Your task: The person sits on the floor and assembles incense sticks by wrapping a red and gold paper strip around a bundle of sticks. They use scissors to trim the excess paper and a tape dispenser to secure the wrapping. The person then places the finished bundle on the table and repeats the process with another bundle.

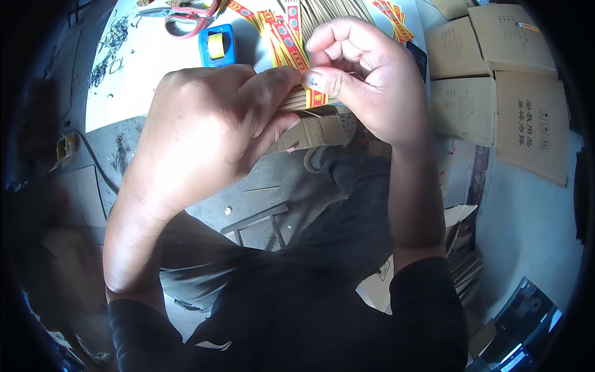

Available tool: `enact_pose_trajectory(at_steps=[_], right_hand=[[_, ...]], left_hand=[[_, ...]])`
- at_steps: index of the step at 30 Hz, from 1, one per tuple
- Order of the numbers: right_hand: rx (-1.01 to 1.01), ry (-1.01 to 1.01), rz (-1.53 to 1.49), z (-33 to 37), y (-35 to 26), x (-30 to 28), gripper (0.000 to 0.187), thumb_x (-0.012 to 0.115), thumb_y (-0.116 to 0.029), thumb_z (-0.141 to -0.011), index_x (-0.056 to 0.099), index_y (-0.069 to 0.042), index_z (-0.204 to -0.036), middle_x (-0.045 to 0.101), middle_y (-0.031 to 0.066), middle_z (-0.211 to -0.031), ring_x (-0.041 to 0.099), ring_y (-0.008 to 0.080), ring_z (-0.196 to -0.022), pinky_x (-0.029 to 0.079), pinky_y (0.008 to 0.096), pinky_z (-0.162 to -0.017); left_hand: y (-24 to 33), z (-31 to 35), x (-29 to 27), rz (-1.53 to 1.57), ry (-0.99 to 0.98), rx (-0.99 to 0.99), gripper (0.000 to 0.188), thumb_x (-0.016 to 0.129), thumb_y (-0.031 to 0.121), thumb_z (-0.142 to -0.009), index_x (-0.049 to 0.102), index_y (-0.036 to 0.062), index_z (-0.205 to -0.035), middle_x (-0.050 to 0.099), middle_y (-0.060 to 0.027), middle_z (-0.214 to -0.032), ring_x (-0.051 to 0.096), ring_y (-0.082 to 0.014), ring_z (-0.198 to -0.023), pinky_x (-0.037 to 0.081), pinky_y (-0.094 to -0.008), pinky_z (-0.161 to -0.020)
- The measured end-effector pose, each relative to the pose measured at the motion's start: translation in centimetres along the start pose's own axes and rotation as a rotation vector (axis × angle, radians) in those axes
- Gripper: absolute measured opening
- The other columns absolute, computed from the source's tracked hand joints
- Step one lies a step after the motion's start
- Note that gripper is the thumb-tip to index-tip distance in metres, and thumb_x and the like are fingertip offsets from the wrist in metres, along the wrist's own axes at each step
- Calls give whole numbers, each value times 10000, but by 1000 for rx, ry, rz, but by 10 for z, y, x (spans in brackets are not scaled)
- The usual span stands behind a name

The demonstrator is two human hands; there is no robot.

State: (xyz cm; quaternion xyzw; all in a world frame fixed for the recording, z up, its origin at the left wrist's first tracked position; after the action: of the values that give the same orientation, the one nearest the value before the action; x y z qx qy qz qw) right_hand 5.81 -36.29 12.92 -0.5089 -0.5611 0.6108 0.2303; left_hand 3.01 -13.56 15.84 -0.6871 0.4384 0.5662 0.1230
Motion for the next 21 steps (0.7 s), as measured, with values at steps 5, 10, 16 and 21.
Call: enact_pose_trajectory(at_steps=[5, 10, 16, 21], right_hand=[[4, -3, 146, 7, -10, 6, 242, 664, -157, -1043, 660, 35, -1189, 725, 86, -1004, 666, 130, -886, 538, 295, -798], [117, -176, 464, 7, -18, 5, 347, 558, -270, -1090, 693, 50, -1075, 693, 232, -847, 687, 370, -765, 537, 417, -714], [-114, 67, 653, 9, -25, 10, 257, 590, -225, -1053, 684, 7, -996, 685, 188, -830, 672, 404, -799, 529, 464, -719], [-304, 145, 836, 8, -27, 14, 163, 657, -211, -979, 665, -50, -956, 689, 129, -885, 670, 363, -844, 518, 476, -768]], left_hand=[[8, -2, -8, -86, 26, 53, 453, 877, 176, -789, 682, 71, -1184, 746, -82, -883, 739, -261, -754, 592, -349, -668], [7, -2, -8, -113, 50, 136, 437, 888, 137, -776, 674, 70, -1151, 735, -65, -844, 736, -240, -708, 586, -336, -636], [15, -5, -11, -119, 108, -124, 505, 914, 226, -775, 676, 62, -1188, 745, -116, -925, 744, -294, -770, 589, -360, -712], [4, -6, -17, 256, -181, -282, 420, 730, 384, -974, 677, -11, -1107, 698, -203, -857, 690, -363, -750, 532, -408, -705]])
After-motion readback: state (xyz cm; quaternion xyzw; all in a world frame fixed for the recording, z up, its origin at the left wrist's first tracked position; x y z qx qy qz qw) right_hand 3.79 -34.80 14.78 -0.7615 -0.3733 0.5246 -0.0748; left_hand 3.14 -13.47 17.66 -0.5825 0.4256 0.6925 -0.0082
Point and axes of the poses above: each hand's wrist, its own z-axis away from the middle knuckle, its own x-axis out of the palm, y = z × x, the point moved 2 cm from there along -z, towards the middle knuckle
